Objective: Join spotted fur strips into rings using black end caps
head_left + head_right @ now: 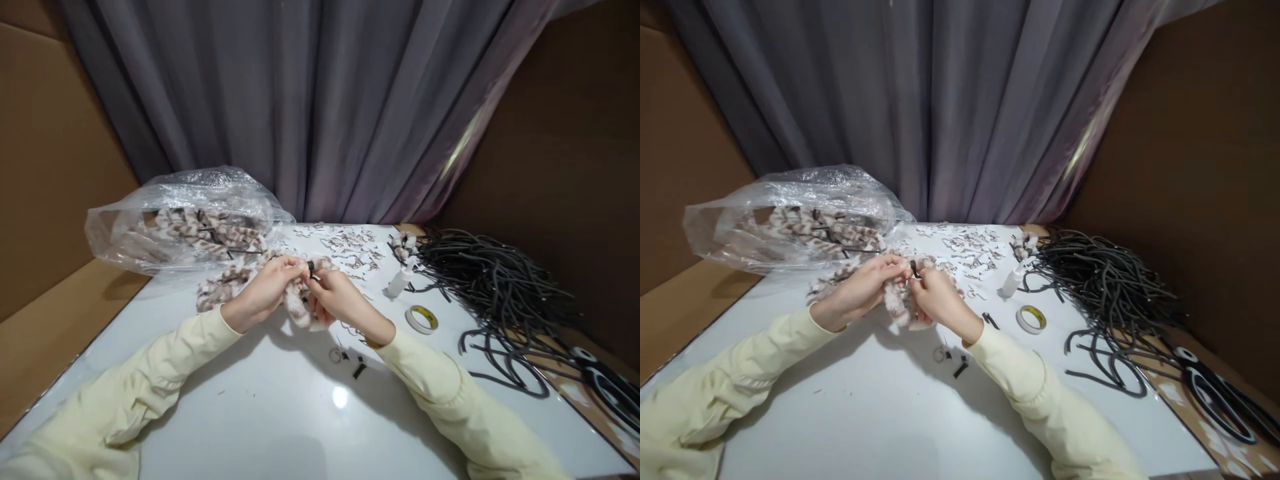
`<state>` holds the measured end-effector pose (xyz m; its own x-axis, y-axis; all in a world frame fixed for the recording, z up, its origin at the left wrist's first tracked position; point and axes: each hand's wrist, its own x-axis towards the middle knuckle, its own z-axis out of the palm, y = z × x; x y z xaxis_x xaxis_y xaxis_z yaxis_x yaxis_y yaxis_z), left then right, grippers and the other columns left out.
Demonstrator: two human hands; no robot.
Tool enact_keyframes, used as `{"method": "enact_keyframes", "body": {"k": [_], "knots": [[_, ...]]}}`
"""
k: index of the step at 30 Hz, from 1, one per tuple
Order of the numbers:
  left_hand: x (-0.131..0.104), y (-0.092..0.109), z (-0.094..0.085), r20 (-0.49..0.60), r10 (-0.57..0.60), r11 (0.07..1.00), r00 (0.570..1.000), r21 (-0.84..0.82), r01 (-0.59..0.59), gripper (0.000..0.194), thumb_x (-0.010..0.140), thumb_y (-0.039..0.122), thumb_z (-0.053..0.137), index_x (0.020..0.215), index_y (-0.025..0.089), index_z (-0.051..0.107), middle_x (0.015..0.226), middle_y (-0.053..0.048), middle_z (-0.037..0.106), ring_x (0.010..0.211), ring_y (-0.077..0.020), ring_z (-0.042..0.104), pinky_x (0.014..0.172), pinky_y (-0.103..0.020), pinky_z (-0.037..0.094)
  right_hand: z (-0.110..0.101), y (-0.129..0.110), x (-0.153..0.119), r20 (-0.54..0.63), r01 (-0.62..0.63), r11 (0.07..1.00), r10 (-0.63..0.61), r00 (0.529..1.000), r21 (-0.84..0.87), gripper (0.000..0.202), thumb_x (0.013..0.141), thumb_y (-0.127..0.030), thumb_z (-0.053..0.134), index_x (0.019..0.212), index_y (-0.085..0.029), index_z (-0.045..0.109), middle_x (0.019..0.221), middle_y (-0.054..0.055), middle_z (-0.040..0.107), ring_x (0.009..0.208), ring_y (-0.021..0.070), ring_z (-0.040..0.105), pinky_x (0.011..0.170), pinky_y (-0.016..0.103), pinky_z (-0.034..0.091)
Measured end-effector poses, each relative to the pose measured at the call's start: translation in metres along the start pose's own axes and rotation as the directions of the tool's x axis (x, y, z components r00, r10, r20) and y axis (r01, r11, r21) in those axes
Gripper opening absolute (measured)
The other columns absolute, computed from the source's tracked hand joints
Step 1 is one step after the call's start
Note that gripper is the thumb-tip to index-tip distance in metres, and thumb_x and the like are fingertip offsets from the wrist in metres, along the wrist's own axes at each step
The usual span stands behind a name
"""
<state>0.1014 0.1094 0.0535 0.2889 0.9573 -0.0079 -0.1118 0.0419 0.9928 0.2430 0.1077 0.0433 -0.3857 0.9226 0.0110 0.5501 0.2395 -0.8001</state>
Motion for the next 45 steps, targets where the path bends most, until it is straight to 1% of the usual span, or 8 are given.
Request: {"method": "enact_keyframes", "body": {"k": [3, 8, 13, 19, 28, 33, 39, 45], "knots": [[-0.002, -0.001, -0.002, 0.079, 0.236, 0.918, 0.968, 0.31, -0.249, 0.015, 0.081, 0.03, 0.051, 0.077, 0.016, 0.051, 0.071, 0.0, 0.056, 0.064, -0.013, 0.053, 0.061, -0.024, 0.04, 0.0, 0.001, 0.002, -0.035, -0.008, 0.998, 0.006, 0.999, -0.06, 0.04, 0.088, -0.021, 0.035, 0.048, -0.017, 0.043, 0.038, -0.001, 0.046, 0.034, 0.0085, 0.043, 0.042, 0.02, 0.034], [0.003, -0.008, -0.011, 0.327, 0.649, 0.311, 0.687, 0.711, -0.631, 0.009, 0.087, 0.017, 0.043, 0.078, 0.018, 0.044, 0.073, -0.001, 0.053, 0.066, -0.0126, 0.051, 0.061, -0.023, 0.039, -0.014, -0.009, -0.004, -0.116, 0.045, 0.985, -0.065, 0.991, -0.165, 0.028, 0.083, -0.017, 0.046, 0.055, -0.016, 0.044, 0.049, -0.003, 0.044, 0.049, 0.0085, 0.039, 0.051, 0.021, 0.029], [0.006, -0.011, -0.016, 0.535, 0.682, -0.051, 0.498, 0.714, -0.698, 0.008, 0.09, 0.013, 0.038, 0.084, 0.016, 0.043, 0.074, -0.003, 0.05, 0.07, -0.0158, 0.049, 0.064, -0.027, 0.043, -0.023, -0.012, -0.009, -0.042, 0.117, 0.967, -0.13, 0.991, -0.225, 0.025, 0.083, -0.017, 0.042, 0.058, -0.016, 0.044, 0.053, -0.004, 0.04, 0.052, 0.008, 0.035, 0.053, 0.021, 0.026], [0.007, -0.012, -0.016, 0.613, 0.664, -0.194, 0.428, 0.694, -0.693, 0.012, 0.089, 0.011, 0.038, 0.099, 0.011, 0.045, 0.077, -0.007, 0.054, 0.072, -0.0185, 0.049, 0.066, -0.03, 0.045, -0.027, -0.012, -0.012, -0.037, 0.135, 0.918, -0.16, 0.987, -0.373, 0.023, 0.078, -0.012, 0.042, 0.056, -0.017, 0.039, 0.05, -0.004, 0.038, 0.05, 0.008, 0.031, 0.051, 0.021, 0.023], [0.006, -0.016, -0.013, 0.573, 0.638, -0.126, 0.514, 0.736, -0.665, 0.019, 0.09, 0.012, 0.036, 0.107, 0.01, 0.045, 0.082, -0.009, 0.055, 0.075, -0.0186, 0.05, 0.068, -0.031, 0.045, -0.031, -0.026, -0.023, -0.02, 0.071, 0.824, -0.1, 0.995, -0.561, 0.018, 0.067, -0.005, 0.041, 0.054, -0.018, 0.037, 0.046, -0.004, 0.03, 0.046, 0.0091, 0.026, 0.048, 0.024, 0.018], [0.008, -0.014, -0.015, 0.521, 0.604, -0.025, 0.603, 0.768, -0.639, 0.017, 0.091, 0.014, 0.036, 0.101, 0.01, 0.048, 0.084, -0.01, 0.057, 0.079, -0.0199, 0.051, 0.072, -0.032, 0.043, -0.03, -0.033, -0.033, -0.015, 0.084, 0.67, -0.14, 0.99, -0.737, 0.014, 0.066, -0.005, 0.043, 0.067, -0.016, 0.052, 0.051, 0.0, 0.045, 0.045, 0.0103, 0.033, 0.048, 0.025, 0.017], [0.003, 0.001, -0.013, 0.401, 0.437, 0.341, 0.805, 0.755, -0.561, 0.015, 0.088, 0.022, 0.043, 0.096, 0.015, 0.053, 0.082, -0.004, 0.061, 0.073, -0.0155, 0.056, 0.067, -0.024, 0.042, -0.035, -0.029, -0.03, -0.103, 0.012, 0.531, -0.187, 0.977, -0.848, 0.024, 0.076, -0.002, 0.04, 0.09, -0.014, 0.056, 0.073, 0.006, 0.06, 0.056, 0.0146, 0.05, 0.051, 0.027, 0.019], [-0.008, 0.017, -0.006, 0.335, 0.16, 0.704, 0.928, 0.621, -0.346, 0.018, 0.086, 0.033, 0.047, 0.091, 0.018, 0.055, 0.068, 0.003, 0.058, 0.048, -0.0087, 0.043, 0.046, -0.02, 0.03, -0.04, -0.016, -0.017, -0.101, 0.074, 0.644, -0.231, 0.968, -0.761, 0.022, 0.073, -0.001, 0.041, 0.078, -0.015, 0.057, 0.068, 0.005, 0.058, 0.057, 0.0127, 0.047, 0.054, 0.025, 0.022]]}}
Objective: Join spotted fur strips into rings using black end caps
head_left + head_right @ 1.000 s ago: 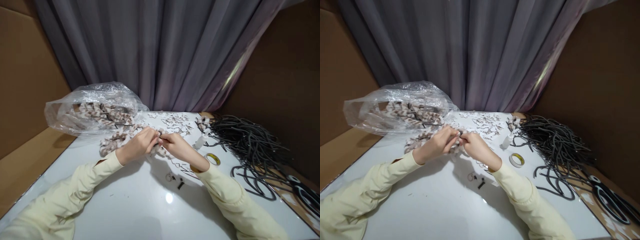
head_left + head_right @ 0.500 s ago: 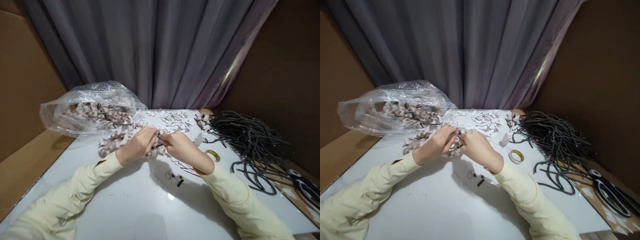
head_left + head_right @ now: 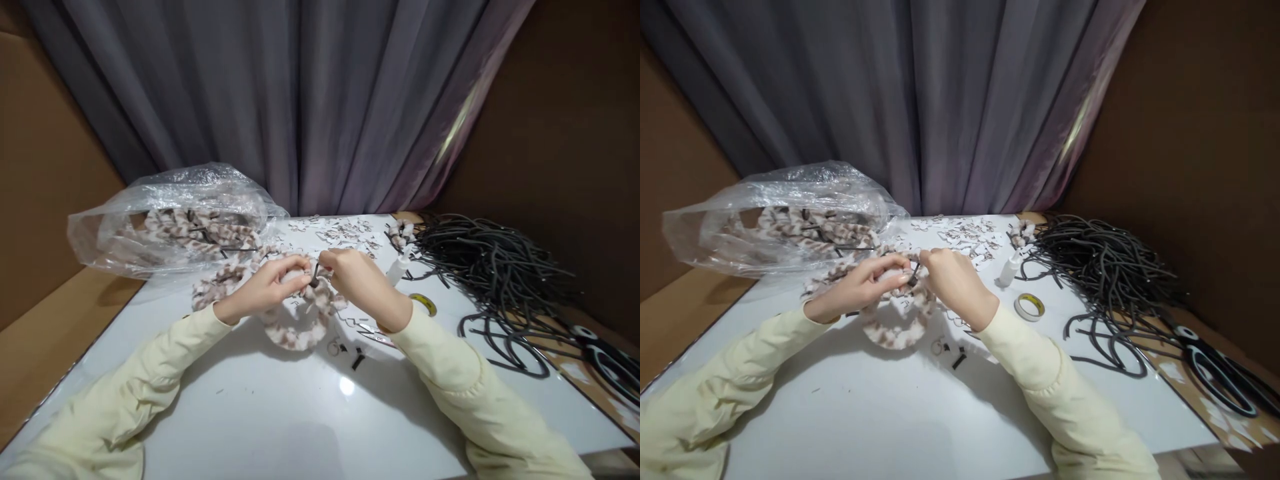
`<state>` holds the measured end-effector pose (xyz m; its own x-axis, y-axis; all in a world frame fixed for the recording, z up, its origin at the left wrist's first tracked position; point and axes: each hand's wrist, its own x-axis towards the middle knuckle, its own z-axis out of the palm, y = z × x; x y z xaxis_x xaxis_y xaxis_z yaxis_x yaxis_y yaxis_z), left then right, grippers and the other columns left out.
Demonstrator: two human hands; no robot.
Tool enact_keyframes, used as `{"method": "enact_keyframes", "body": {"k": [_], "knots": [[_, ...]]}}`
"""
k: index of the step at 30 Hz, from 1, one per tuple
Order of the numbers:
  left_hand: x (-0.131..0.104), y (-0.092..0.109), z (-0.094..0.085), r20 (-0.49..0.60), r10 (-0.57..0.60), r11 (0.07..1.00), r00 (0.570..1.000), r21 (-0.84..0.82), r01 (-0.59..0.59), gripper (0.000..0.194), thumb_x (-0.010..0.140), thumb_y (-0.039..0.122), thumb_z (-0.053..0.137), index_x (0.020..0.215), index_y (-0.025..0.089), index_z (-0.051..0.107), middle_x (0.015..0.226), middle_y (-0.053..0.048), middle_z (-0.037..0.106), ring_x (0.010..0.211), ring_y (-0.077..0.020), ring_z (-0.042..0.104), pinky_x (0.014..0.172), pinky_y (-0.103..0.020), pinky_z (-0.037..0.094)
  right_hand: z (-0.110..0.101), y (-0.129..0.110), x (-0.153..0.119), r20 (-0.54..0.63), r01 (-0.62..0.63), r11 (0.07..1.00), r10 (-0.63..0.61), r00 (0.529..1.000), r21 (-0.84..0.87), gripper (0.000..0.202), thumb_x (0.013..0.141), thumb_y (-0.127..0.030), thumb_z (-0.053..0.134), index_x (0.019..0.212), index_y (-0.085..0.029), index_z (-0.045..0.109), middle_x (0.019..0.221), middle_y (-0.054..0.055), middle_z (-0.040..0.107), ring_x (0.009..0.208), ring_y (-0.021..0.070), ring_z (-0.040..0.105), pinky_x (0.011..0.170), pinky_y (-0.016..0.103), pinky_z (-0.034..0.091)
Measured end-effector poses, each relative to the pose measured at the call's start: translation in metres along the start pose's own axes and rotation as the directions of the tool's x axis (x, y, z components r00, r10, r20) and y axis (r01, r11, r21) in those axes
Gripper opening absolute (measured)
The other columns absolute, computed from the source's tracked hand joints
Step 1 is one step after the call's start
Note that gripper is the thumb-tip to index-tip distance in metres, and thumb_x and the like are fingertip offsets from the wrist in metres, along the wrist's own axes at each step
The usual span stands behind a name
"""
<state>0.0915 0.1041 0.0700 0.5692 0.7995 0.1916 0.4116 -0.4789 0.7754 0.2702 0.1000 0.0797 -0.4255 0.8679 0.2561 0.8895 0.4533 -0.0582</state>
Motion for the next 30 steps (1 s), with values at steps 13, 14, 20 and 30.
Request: {"method": "enact_keyframes", "body": {"k": [13, 14, 20, 30], "knots": [[-0.003, 0.0, 0.01, -0.044, 0.019, 0.985, 0.999, -0.172, -0.026, 0.022, 0.084, 0.035, 0.05, 0.099, 0.019, 0.053, 0.074, 0.001, 0.06, 0.066, -0.0125, 0.055, 0.056, -0.02, 0.039, 0.004, 0.024, 0.01, 0.325, 0.022, 0.847, -0.228, 0.918, 0.531, 0.02, 0.064, 0.0, 0.035, 0.06, -0.015, 0.047, 0.048, -0.006, 0.039, 0.047, 0.0071, 0.035, 0.049, 0.019, 0.027], [-0.003, -0.001, 0.01, -0.047, 0.025, 0.984, 0.999, -0.174, -0.033, 0.024, 0.084, 0.035, 0.05, 0.102, 0.019, 0.053, 0.076, 0.0, 0.061, 0.069, -0.0133, 0.056, 0.058, -0.021, 0.04, 0.003, 0.026, 0.01, 0.382, -0.029, 0.811, -0.243, 0.891, 0.584, 0.021, 0.067, -0.001, 0.034, 0.064, -0.015, 0.049, 0.048, -0.006, 0.039, 0.046, 0.0073, 0.037, 0.048, 0.019, 0.028], [-0.002, 0.002, 0.011, -0.053, -0.074, 0.977, 0.996, -0.206, 0.061, 0.024, 0.083, 0.037, 0.05, 0.094, 0.017, 0.059, 0.075, -0.001, 0.063, 0.048, -0.0085, 0.048, 0.045, -0.019, 0.034, 0.007, 0.03, 0.011, 0.461, -0.204, 0.694, -0.205, 0.863, 0.691, 0.027, 0.084, -0.016, 0.034, 0.099, -0.014, 0.056, 0.053, -0.005, 0.044, 0.041, 0.0075, 0.039, 0.043, 0.019, 0.031], [0.004, -0.008, 0.015, -0.217, -0.212, 0.938, 0.953, -0.318, 0.136, 0.02, 0.079, 0.033, 0.053, 0.082, 0.014, 0.059, 0.068, 0.001, 0.06, 0.045, -0.0069, 0.042, 0.042, -0.019, 0.029, 0.001, -0.02, -0.012, 0.005, 0.072, 0.99, -0.071, 0.997, -0.12, 0.014, 0.09, -0.025, 0.045, 0.094, -0.015, 0.054, 0.088, 0.008, 0.062, 0.078, 0.0194, 0.058, 0.052, 0.026, 0.028]]}}
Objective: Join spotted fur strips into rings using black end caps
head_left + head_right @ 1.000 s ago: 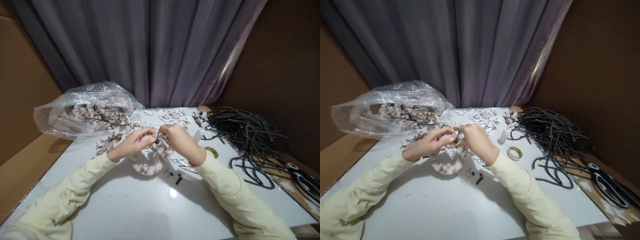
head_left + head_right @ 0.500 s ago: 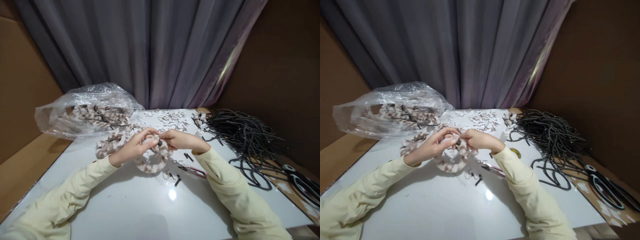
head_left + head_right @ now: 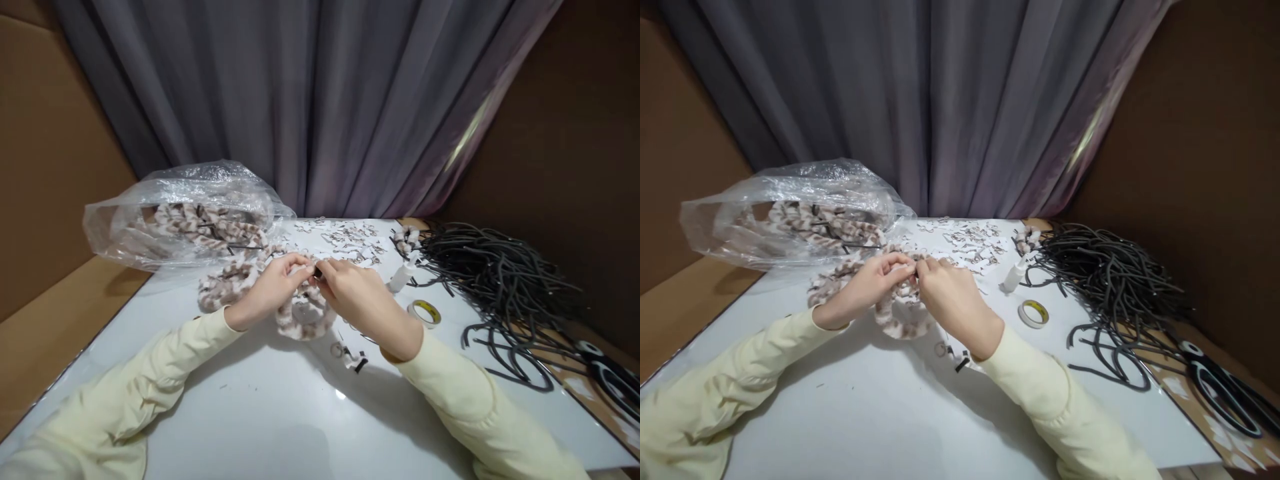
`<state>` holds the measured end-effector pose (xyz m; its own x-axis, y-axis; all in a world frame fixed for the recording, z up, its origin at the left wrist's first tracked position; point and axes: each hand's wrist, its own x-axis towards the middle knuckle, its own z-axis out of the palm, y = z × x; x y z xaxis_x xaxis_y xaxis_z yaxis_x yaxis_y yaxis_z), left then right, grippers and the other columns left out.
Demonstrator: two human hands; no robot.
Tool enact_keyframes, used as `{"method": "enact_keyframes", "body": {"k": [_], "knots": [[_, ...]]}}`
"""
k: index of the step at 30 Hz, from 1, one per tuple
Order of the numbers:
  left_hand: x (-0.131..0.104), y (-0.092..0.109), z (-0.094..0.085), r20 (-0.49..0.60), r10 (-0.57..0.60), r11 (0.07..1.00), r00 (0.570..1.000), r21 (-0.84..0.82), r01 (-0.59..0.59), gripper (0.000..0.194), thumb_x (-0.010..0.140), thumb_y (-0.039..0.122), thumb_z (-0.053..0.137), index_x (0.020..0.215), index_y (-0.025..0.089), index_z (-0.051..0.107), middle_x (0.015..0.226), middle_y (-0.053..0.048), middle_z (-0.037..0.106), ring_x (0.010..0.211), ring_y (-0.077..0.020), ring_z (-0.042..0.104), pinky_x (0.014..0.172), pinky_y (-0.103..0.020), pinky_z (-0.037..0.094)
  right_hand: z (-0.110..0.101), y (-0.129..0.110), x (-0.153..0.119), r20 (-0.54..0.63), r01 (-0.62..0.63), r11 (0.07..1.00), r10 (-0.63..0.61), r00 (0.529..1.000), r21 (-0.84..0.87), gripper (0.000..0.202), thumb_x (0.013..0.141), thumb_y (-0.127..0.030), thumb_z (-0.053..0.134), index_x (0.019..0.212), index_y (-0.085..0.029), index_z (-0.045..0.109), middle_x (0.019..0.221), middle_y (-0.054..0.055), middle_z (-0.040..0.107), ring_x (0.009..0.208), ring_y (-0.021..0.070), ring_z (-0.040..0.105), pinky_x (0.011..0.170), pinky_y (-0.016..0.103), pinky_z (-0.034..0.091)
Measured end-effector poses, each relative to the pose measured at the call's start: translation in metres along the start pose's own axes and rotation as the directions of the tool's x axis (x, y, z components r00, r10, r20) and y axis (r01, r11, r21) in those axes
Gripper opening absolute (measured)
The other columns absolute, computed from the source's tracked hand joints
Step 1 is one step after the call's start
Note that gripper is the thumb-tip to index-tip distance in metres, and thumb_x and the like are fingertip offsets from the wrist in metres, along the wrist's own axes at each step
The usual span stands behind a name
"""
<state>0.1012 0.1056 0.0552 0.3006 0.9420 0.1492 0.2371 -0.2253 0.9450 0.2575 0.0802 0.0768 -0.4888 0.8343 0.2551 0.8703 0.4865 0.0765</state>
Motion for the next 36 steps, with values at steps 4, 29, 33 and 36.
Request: {"method": "enact_keyframes", "body": {"k": [4, 29, 33, 36], "knots": [[-0.002, 0.006, -0.001, -0.033, 0.008, 1.0, 0.999, 0.021, -0.007, 0.016, 0.078, 0.03, 0.054, 0.079, 0.015, 0.06, 0.058, 0.003, 0.055, 0.047, -0.0092, 0.045, 0.045, -0.02, 0.032, 0.011, -0.007, 0.004, -0.052, 0.048, 0.989, -0.056, 0.997, -0.14, 0.02, 0.093, -0.023, 0.038, 0.088, -0.013, 0.054, 0.082, 0.009, 0.061, 0.077, 0.0208, 0.058, 0.051, 0.029, 0.028], [0.01, -0.005, -0.005, -0.115, -0.096, 0.967, 0.989, -0.247, 0.065, 0.019, 0.074, 0.029, 0.061, 0.064, 0.012, 0.061, 0.063, 0.001, 0.057, 0.059, -0.0097, 0.049, 0.055, -0.02, 0.035, 0.016, -0.011, 0.006, -0.064, -0.214, 0.956, 0.23, 0.971, 0.2, 0.016, 0.088, -0.021, 0.042, 0.092, -0.018, 0.057, 0.077, 0.005, 0.063, 0.063, 0.0165, 0.057, 0.051, 0.025, 0.025], [0.011, -0.009, -0.007, -0.026, -0.172, 0.879, 0.985, -0.456, 0.141, 0.017, 0.07, 0.026, 0.065, 0.063, 0.011, 0.06, 0.061, 0.001, 0.056, 0.057, -0.0083, 0.048, 0.056, -0.02, 0.036, 0.031, -0.014, 0.011, 0.124, -0.227, 0.825, 0.19, 0.974, 0.517, 0.017, 0.089, -0.018, 0.038, 0.093, -0.015, 0.054, 0.068, 0.005, 0.062, 0.055, 0.0137, 0.055, 0.051, 0.022, 0.032], [0.011, -0.007, -0.006, 0.034, -0.198, 0.83, 0.98, -0.525, 0.186, 0.018, 0.068, 0.026, 0.067, 0.062, 0.011, 0.058, 0.058, 0.002, 0.054, 0.053, -0.0076, 0.047, 0.053, -0.02, 0.036, 0.045, -0.016, 0.016, 0.244, -0.291, 0.546, 0.159, 0.957, 0.786, 0.017, 0.092, -0.021, 0.032, 0.09, -0.016, 0.048, 0.069, 0.002, 0.062, 0.038, 0.0078, 0.047, 0.043, 0.02, 0.033]]}}
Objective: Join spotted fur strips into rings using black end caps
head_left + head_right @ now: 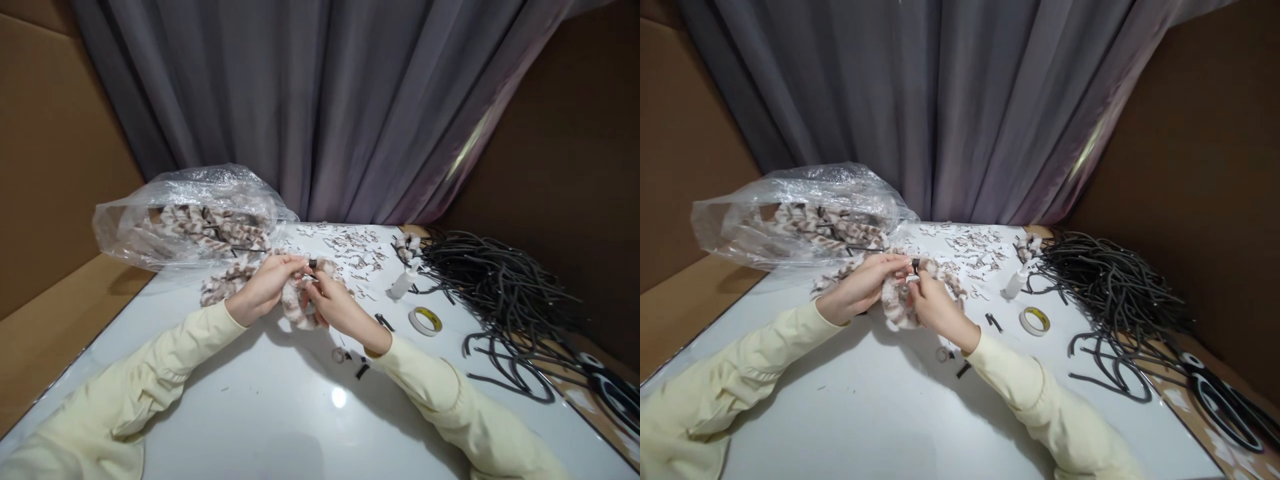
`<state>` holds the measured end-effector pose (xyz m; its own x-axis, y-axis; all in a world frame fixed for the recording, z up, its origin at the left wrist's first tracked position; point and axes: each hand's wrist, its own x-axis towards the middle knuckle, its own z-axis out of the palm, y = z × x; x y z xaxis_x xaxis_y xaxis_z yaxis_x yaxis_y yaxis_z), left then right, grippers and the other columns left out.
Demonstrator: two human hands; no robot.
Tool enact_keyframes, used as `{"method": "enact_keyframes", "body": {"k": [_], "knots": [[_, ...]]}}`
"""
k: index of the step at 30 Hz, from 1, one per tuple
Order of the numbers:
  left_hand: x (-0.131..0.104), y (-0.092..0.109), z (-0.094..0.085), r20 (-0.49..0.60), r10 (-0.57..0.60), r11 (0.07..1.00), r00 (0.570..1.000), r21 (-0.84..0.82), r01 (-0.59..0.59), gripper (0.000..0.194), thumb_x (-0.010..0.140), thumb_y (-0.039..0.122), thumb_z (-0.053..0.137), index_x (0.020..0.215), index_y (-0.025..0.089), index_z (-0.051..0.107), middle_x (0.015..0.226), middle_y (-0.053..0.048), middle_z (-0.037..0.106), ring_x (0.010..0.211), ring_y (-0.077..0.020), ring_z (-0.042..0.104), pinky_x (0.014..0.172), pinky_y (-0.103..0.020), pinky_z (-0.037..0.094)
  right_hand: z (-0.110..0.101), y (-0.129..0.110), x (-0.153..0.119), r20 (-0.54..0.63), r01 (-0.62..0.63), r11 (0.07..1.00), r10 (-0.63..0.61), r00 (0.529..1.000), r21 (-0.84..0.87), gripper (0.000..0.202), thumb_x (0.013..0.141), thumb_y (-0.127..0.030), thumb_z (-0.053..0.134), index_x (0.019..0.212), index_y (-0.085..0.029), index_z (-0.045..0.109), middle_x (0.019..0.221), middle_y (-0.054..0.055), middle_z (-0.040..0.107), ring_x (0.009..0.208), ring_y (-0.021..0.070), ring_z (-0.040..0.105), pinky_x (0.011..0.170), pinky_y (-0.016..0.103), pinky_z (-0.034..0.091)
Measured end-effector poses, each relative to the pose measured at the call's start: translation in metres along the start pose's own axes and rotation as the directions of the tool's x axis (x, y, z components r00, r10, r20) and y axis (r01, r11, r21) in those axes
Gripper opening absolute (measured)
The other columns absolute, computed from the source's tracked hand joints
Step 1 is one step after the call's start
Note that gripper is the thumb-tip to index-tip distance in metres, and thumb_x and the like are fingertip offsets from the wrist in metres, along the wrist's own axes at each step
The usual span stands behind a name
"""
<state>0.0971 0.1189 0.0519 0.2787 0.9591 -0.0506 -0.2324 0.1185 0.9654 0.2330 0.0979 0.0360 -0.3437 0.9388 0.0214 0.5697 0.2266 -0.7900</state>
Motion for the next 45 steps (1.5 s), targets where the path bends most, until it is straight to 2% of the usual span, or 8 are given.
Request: {"method": "enact_keyframes", "body": {"k": [7, 17, 24, 29, 33, 37, 41, 45], "knots": [[-0.008, 0.003, 0.004, 0.05, 0.187, 0.939, 0.981, 0.286, -0.194, 0.015, 0.076, 0.027, 0.059, 0.073, 0.013, 0.055, 0.065, 0.001, 0.057, 0.062, -0.011, 0.052, 0.061, -0.023, 0.039, -0.004, -0.004, 0.0, 0.053, -0.022, 0.986, 0.014, 0.999, 0.163, 0.049, 0.095, -0.031, 0.027, 0.048, -0.018, 0.036, 0.038, -0.003, 0.041, 0.032, 0.0056, 0.036, 0.039, 0.019, 0.03], [-0.017, 0.0, 0.005, 0.05, 0.461, 0.638, 0.886, 0.676, -0.37, 0.014, 0.086, 0.03, 0.049, 0.092, 0.018, 0.05, 0.085, -0.002, 0.06, 0.075, -0.0145, 0.057, 0.061, -0.023, 0.04, -0.03, -0.014, -0.006, 0.065, 0.022, 0.996, -0.027, 0.998, 0.086, 0.033, 0.089, -0.033, 0.037, 0.062, -0.016, 0.045, 0.043, -0.005, 0.04, 0.039, 0.0075, 0.035, 0.044, 0.021, 0.028], [-0.024, -0.008, 0.008, 0.385, 0.625, 0.251, 0.679, 0.725, -0.642, 0.005, 0.089, 0.017, 0.042, 0.09, 0.017, 0.047, 0.08, -0.003, 0.057, 0.074, -0.0138, 0.056, 0.066, -0.023, 0.043, -0.056, -0.025, -0.019, 0.329, 0.028, 0.995, 0.004, 0.944, -0.095, 0.028, 0.085, -0.026, 0.042, 0.062, -0.014, 0.051, 0.046, -0.006, 0.037, 0.042, 0.0057, 0.029, 0.045, 0.021, 0.025], [-0.017, -0.013, 0.004, 0.561, 0.62, 0.0, 0.549, 0.699, -0.715, 0.01, 0.091, 0.014, 0.036, 0.094, 0.015, 0.046, 0.082, -0.007, 0.055, 0.078, -0.0167, 0.052, 0.069, -0.027, 0.043, -0.06, -0.024, -0.018, 0.324, 0.141, 0.956, -0.051, 0.945, -0.259, 0.024, 0.083, -0.016, 0.039, 0.065, -0.013, 0.055, 0.051, -0.003, 0.048, 0.045, 0.0061, 0.037, 0.05, 0.02, 0.028], [-0.01, -0.016, 0.0, 0.57, 0.554, -0.009, 0.607, 0.733, -0.68, 0.013, 0.091, 0.014, 0.035, 0.094, 0.014, 0.047, 0.084, -0.008, 0.056, 0.081, -0.0188, 0.052, 0.071, -0.029, 0.042, -0.051, -0.022, -0.019, 0.167, 0.185, 0.77, -0.103, 0.981, -0.611, 0.018, 0.077, -0.006, 0.04, 0.077, -0.014, 0.056, 0.059, 0.002, 0.055, 0.048, 0.0091, 0.042, 0.048, 0.023, 0.023], [-0.01, -0.013, 0.0, 0.48, 0.522, 0.173, 0.706, 0.75, -0.638, 0.01, 0.087, 0.014, 0.04, 0.086, 0.015, 0.05, 0.078, -0.004, 0.056, 0.072, -0.0157, 0.053, 0.066, -0.026, 0.04, -0.046, -0.022, -0.023, 0.051, 0.11, 0.549, -0.122, 0.991, -0.829, 0.025, 0.073, -0.001, 0.04, 0.087, -0.015, 0.055, 0.065, 0.005, 0.059, 0.052, 0.0132, 0.048, 0.048, 0.026, 0.017], [-0.014, -0.003, 0.003, 0.347, 0.385, 0.461, 0.855, 0.73, -0.504, 0.006, 0.084, 0.019, 0.047, 0.084, 0.016, 0.052, 0.071, 0.002, 0.056, 0.06, -0.0109, 0.049, 0.057, -0.021, 0.036, -0.046, -0.019, -0.021, 0.019, 0.112, 0.556, -0.169, 0.985, -0.823, 0.024, 0.074, -0.001, 0.039, 0.081, -0.017, 0.055, 0.068, 0.005, 0.06, 0.054, 0.0126, 0.049, 0.05, 0.026, 0.018], [-0.016, 0.004, 0.005, 0.32, 0.3, 0.612, 0.899, 0.658, -0.438, 0.009, 0.084, 0.023, 0.048, 0.082, 0.016, 0.053, 0.07, 0.003, 0.053, 0.06, -0.01, 0.046, 0.055, -0.02, 0.034, -0.049, -0.012, -0.017, 0.024, 0.155, 0.626, -0.212, 0.977, -0.764, 0.019, 0.071, -0.003, 0.042, 0.072, -0.018, 0.053, 0.059, 0.001, 0.052, 0.05, 0.01, 0.04, 0.049, 0.024, 0.018]]}}
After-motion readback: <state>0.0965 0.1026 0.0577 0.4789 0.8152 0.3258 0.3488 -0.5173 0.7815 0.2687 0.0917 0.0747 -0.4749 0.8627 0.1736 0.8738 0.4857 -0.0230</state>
